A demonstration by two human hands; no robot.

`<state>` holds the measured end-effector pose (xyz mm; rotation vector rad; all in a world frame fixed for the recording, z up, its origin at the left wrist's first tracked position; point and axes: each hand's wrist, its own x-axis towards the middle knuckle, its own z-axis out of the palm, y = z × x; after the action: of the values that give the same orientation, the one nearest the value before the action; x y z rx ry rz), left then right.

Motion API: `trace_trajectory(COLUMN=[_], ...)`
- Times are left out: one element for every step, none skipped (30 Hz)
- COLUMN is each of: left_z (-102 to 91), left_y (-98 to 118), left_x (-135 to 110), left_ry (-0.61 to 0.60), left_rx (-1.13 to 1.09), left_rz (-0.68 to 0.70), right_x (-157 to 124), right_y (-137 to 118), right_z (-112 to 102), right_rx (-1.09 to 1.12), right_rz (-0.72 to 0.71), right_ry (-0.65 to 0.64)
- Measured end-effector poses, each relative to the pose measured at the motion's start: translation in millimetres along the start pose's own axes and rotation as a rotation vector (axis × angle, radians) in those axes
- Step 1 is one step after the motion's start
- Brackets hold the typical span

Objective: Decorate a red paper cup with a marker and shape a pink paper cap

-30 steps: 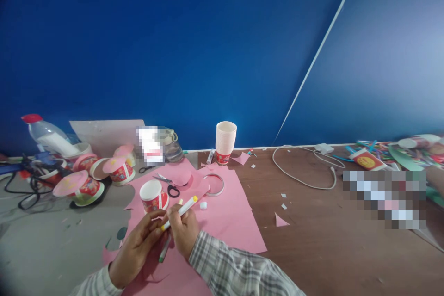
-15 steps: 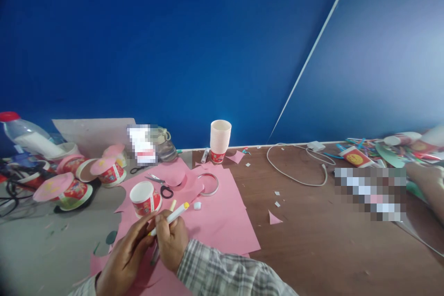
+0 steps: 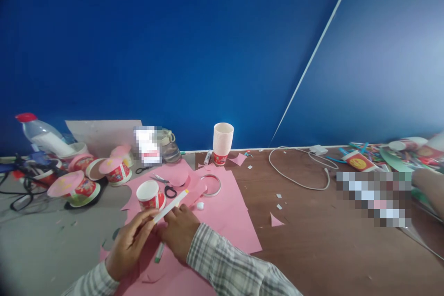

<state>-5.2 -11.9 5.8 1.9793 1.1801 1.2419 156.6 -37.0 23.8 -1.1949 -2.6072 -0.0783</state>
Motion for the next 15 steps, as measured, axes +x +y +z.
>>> trace_trajectory(left_z=[1.4, 2.4, 3.1, 3.5, 3.5, 3.4, 3.3, 3.2, 3.3, 3.6, 4.2, 5.0, 6.0, 7.0, 8.0], left_y=[-1, -3, -5, -7, -10, -12, -13, -14, -14, -14, -13, -12, -11, -9, -8], left_x=[0, 0, 0, 0, 0, 0, 0, 0, 0, 0, 0, 0, 0, 0, 0], left_ry=[-0.010, -0.007, 0.006, 0.022, 0.027, 0.023, 0.013, 0.000, -0.010, -0.018, -0.023, -0.030, -0.045, -0.066, -0.088], left_rx=[0.008, 0.012, 0.013, 0.013, 0.012, 0.011, 0.010, 0.005, -0.003, -0.012, -0.020, -0.023, -0.017, -0.004, 0.013], left_rz=[0.002, -0.005, -0.017, -0.032, -0.050, -0.067, -0.083, -0.094, -0.097, -0.092, -0.080, -0.067, -0.057, -0.051, -0.050], right_x=[1, 2, 3, 4, 4, 3, 2, 0, -3, -5, -8, -11, -13, -14, -16], right_y=[-1, -1, -1, -1, 0, 2, 4, 6, 8, 10, 11, 12, 13, 13, 14], right_z=[3, 4, 5, 3, 0, -6, -13, -23, -34, -46, -58, -70, -80, -89, -95], right_rx=[-0.030, -0.047, -0.054, -0.056, -0.056, -0.049, -0.042, -0.014, 0.029, 0.073, 0.138, 0.228, 0.336, 0.459, 0.582], right_rz=[0.005, 0.001, -0.012, -0.025, -0.038, -0.052, -0.055, -0.069, -0.070, -0.017, 0.030, 0.080, 0.124, 0.169, 0.222], right_ry=[0.025, 0.043, 0.047, 0.035, 0.010, -0.029, -0.075, -0.128, -0.178, -0.196, -0.191, -0.155, -0.105, -0.049, 0.015])
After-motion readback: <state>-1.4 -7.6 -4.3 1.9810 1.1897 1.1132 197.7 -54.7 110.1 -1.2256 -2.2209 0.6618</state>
